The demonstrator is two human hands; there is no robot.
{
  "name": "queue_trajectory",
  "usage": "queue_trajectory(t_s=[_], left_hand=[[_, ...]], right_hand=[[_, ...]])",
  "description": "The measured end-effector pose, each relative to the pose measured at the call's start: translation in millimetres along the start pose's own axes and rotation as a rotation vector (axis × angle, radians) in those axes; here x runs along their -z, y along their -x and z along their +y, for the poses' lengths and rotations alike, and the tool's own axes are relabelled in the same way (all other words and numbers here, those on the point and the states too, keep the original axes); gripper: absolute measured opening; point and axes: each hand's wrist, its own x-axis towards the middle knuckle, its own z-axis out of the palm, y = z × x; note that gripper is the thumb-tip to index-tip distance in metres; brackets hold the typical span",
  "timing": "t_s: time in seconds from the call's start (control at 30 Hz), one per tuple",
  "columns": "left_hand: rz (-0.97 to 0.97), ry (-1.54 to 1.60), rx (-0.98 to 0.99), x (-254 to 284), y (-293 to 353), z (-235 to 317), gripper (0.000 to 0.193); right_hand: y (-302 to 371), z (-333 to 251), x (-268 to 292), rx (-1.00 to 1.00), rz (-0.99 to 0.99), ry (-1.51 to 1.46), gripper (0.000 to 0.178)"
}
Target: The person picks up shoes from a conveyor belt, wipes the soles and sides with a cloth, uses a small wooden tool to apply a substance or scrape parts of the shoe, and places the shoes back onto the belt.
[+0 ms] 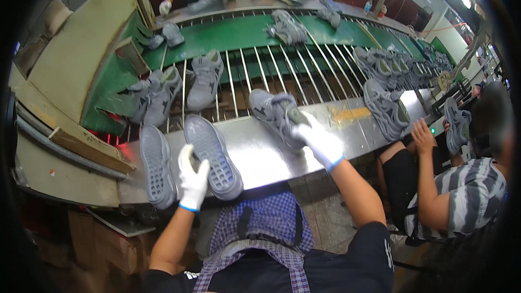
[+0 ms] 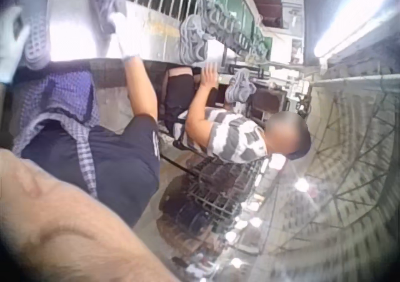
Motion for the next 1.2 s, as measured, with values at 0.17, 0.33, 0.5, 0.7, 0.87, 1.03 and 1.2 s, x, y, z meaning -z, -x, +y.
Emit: queue_trajectory(t_s=[0.17,0.33,0.5,0.7,0.87,1.03,1.2], left_hand=[[-0.107,-0.142,0.127,-4.6,-50.3,-4.4,0.074],[-0.148,-0.419,0.254,-19.8,-106.5,-29.1,0.089],[-0.41,-0.247,0.297,-40.4,-156.1,-37.2,0.061],[-0.635,0.805,0.3,0.9,-118.5,70.5,0.035],[-0.76,0.474,-0.005,-12.8,-37.7,129.5,0.043],[-0.815,0.385,-0.001,-30.9,37.3,103.9,0.047],[-0.998,0.552,0.217,-28.2,38.6,103.7,0.042]], right_hand=[[195.1,56.5,17.1,0.021,-0.116,0.12,0.119],[242.8,101.5,-49.0,-0.219,0.096,-0.853,0.075],[213.2,270.1,-77.9,-0.195,-0.051,-1.615,0.06],[187.3,160.5,-71.8,-0.426,-0.063,-1.339,0.088],[193.1,149.8,-71.4,-0.488,-0.123,-1.123,0.088],[215.3,170.5,-92.7,-0.452,-0.14,-1.022,0.085],[220.4,198.1,-87.4,-0.44,-0.286,-1.095,0.068]])
